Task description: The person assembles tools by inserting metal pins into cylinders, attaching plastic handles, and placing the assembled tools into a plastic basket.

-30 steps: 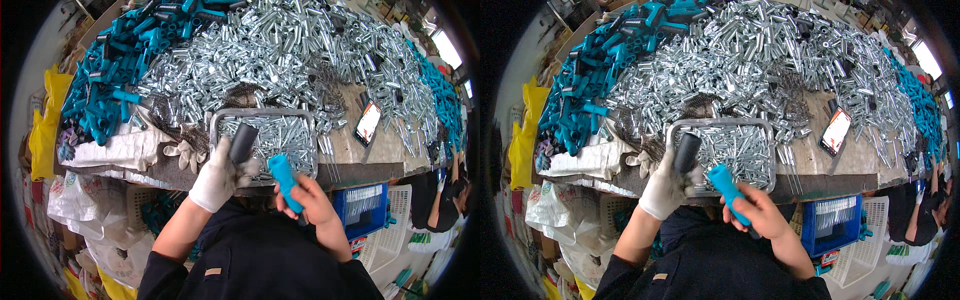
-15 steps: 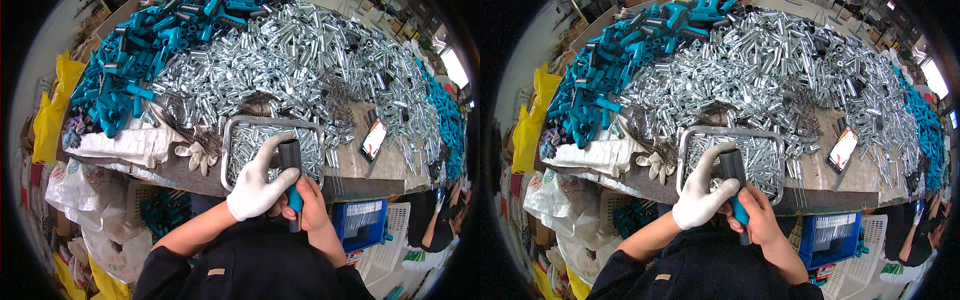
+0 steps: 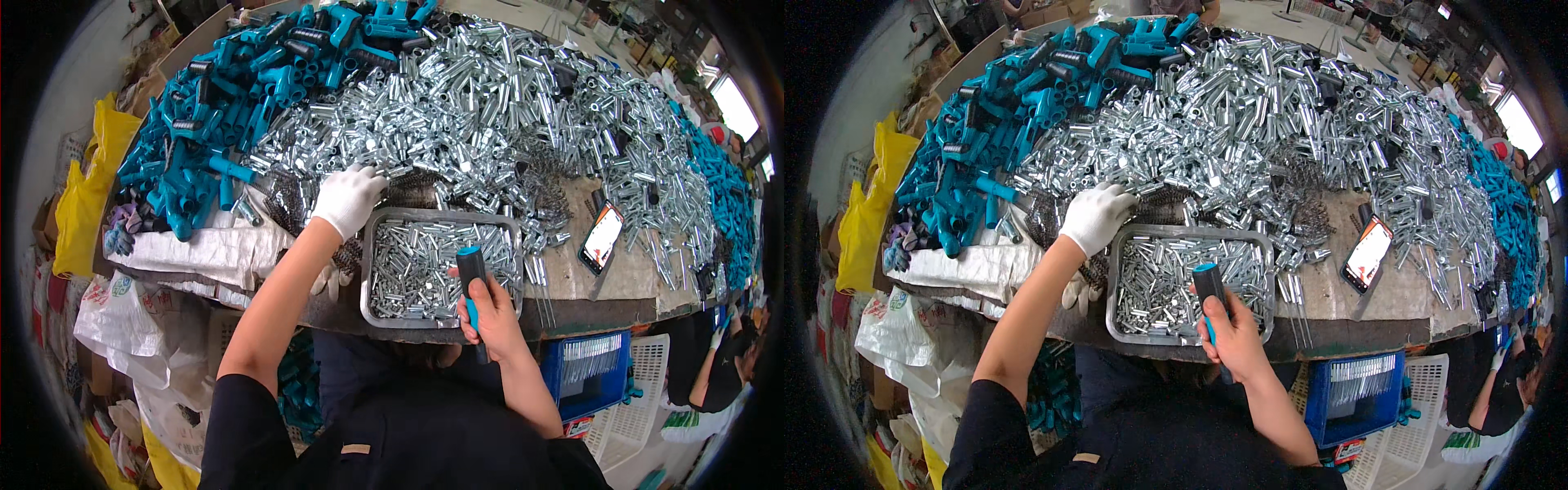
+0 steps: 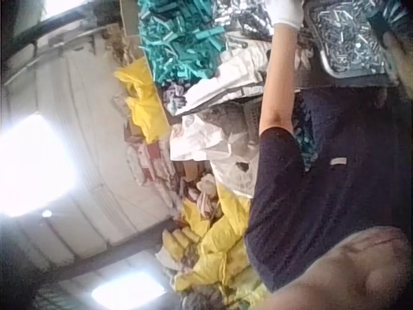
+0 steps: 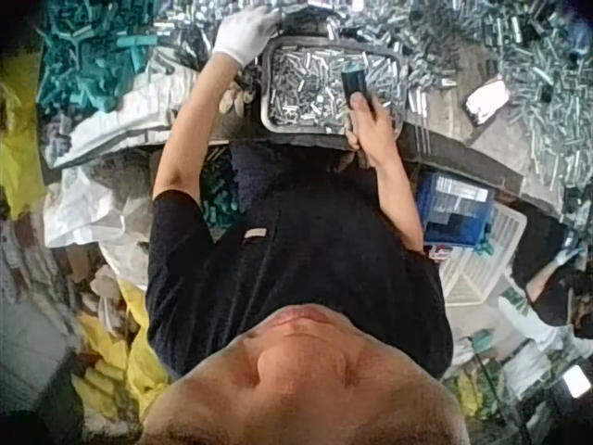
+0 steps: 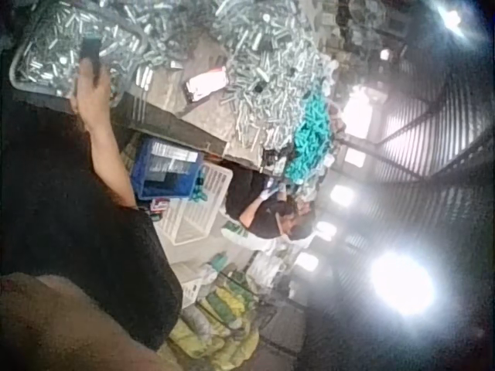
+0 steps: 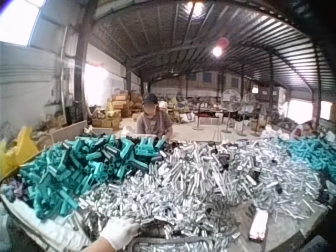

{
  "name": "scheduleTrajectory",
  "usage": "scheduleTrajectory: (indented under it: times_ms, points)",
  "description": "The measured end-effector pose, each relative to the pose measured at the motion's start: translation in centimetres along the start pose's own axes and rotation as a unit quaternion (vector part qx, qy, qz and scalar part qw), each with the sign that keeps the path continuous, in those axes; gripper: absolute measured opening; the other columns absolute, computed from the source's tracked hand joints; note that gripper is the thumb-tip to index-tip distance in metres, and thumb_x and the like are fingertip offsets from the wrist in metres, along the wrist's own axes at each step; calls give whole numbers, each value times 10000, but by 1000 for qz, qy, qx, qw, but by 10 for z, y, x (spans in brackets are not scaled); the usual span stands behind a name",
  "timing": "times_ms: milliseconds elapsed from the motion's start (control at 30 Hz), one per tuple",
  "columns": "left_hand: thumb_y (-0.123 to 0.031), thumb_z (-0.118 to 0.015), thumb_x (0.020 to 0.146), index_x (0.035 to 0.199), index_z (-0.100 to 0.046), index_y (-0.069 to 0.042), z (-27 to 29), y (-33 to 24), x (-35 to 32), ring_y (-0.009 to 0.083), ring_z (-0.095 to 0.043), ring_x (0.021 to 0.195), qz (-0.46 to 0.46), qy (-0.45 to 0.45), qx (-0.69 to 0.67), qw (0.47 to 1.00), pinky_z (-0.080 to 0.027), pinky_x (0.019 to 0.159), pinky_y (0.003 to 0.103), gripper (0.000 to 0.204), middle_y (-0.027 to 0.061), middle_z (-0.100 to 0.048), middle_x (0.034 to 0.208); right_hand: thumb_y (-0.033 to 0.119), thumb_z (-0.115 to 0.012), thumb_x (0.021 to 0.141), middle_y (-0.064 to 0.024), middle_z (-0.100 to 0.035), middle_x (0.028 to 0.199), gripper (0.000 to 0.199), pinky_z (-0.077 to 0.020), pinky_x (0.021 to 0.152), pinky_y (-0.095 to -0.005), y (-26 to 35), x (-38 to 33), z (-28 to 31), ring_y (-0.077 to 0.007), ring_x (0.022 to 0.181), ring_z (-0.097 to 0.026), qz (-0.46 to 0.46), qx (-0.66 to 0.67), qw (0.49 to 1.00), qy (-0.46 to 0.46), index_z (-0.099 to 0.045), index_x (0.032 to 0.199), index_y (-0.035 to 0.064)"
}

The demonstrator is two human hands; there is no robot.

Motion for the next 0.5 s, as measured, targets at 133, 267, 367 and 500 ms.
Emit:
scheduleTrajectory:
  times_ms: [133, 267, 367, 500]
  points:
    - [-172, -600, 876, 1005, -682, -112, 20, 0, 0, 298, -609, 908, 81, -76, -206, 972, -503, 787, 388, 164, 110, -620, 930, 455, -486, 983, 3, -463, 644, 461, -317, 394, -195, -5, 3, 4, -43, 438, -394, -2, -23, 1000, 9, -522, 1259, 88]
    - [-166, -609, 861, 1006, -682, -101, 45, 6, 9, 323, -613, 906, 84, -69, -96, 989, -499, 803, 386, 175, 119, -628, 940, 435, -487, 988, 0, -467, 645, 447, -314, 394, -198, -5, 2, 4, -44, 442, -397, -11, -37, 999, 11, -523, 1256, 79]
    - [-175, -643, 845, 978, -681, -69, 56, 17, 14, 320, -634, 859, 118, -18, -176, 977, -504, 773, 372, 173, 139, -652, 933, 426, -487, 990, -2, -471, 646, 445, -313, 394, -199, -5, 5, 0, -44, 443, -398, -13, -40, 999, 13, -521, 1257, 72]
    - [-203, -655, 873, 962, -682, 1, 64, 18, 23, 224, -674, 758, 165, -39, -226, 959, -518, 722, 341, 224, 164, -694, 862, 412, -484, 994, -6, -480, 651, 432, -316, 398, -199, -4, 7, 1, -48, 444, -401, -10, -51, 999, 7, -523, 1250, 66]
Point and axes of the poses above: each hand's wrist, its own x-axis towards the middle knuckle, its own z-axis out of the back of the hand, y = z × x, the point moved 1 cm from there along x, towards the middle knuckle
